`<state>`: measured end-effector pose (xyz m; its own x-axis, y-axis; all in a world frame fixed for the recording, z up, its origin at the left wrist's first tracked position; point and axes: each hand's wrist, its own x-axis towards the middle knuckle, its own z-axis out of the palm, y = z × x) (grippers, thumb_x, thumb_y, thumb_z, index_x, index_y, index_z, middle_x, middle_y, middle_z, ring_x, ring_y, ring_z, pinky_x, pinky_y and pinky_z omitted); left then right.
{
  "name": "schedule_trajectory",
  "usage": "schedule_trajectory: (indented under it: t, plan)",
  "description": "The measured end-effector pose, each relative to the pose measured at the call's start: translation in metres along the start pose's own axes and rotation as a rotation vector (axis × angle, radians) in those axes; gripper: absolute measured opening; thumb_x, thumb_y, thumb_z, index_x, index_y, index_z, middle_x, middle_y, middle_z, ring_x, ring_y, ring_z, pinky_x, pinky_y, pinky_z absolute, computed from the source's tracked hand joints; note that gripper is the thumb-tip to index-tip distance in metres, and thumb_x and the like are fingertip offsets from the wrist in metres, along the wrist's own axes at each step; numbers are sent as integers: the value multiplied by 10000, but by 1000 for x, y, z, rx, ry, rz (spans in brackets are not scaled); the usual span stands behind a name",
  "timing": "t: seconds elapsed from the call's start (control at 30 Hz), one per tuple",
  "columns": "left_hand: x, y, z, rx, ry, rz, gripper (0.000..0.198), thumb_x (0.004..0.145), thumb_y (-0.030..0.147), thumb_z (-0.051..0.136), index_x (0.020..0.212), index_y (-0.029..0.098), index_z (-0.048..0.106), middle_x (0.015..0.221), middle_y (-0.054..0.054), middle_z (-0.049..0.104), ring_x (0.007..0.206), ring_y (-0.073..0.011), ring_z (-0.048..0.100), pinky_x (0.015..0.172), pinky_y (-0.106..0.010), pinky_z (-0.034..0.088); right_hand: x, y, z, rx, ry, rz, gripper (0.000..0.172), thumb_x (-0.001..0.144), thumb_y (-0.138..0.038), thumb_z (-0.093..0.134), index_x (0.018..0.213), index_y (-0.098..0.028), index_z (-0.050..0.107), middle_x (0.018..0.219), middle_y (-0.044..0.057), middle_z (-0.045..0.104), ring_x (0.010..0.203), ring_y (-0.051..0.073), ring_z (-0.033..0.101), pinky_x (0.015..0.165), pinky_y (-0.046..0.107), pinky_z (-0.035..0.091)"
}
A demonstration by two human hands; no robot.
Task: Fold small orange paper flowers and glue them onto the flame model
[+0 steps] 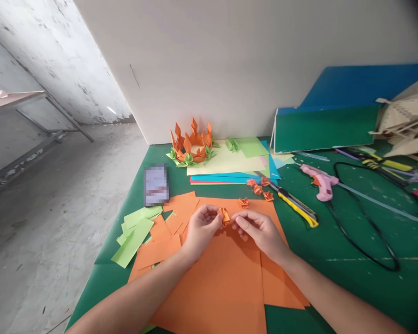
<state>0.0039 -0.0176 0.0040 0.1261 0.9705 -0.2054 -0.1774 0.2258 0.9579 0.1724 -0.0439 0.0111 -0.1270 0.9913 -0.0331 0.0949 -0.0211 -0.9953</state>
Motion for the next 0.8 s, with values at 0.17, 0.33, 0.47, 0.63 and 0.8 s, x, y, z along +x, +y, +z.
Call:
schedule_trajectory:
  t: [0.17, 0.33, 0.47, 0.63, 0.8]
  plan:
    - [2, 4, -3, -95, 8, -30, 339, 675, 385, 800, 854, 170, 608, 751, 28, 630, 557, -60, 553, 557, -204, 456, -1, 3, 2, -17, 96, -24, 226, 816, -420, 658, 894, -207, 672, 762, 26, 653, 641, 146, 600, 536, 251, 500]
    - [2, 5, -3, -110, -1, -37, 319, 689, 375, 796, 856, 171, 616, 767, 25, 633, 569, -63, 559, 576, -210, 456, -5, 4, 6, -136, 108, -171, 121, 854, -340, 630, 887, -233, 674, 857, 37, 691, 774, 176, 657, 703, 295, 554]
    - [2, 3, -2, -111, -19, -21, 312, 691, 361, 801, 850, 167, 614, 771, 21, 638, 587, -60, 562, 599, -204, 457, -5, 3, 6, -183, 111, -229, 106, 860, -316, 629, 918, -240, 674, 862, 37, 695, 782, 177, 663, 718, 294, 557]
    - [0, 3, -1, -73, -142, -36, 326, 705, 376, 791, 835, 156, 589, 777, 0, 650, 602, -78, 582, 593, -212, 468, -4, 3, 6, -209, 134, -292, 85, 857, -304, 639, 843, -224, 667, 790, 30, 685, 721, 167, 647, 659, 276, 548]
    - [0, 5, -3, -37, -136, -65, 317, 729, 384, 774, 828, 154, 580, 748, 12, 636, 578, -71, 587, 564, -196, 448, -4, 4, 6, -205, 125, -300, 74, 865, -280, 629, 836, -223, 668, 800, 30, 695, 739, 166, 656, 665, 266, 547]
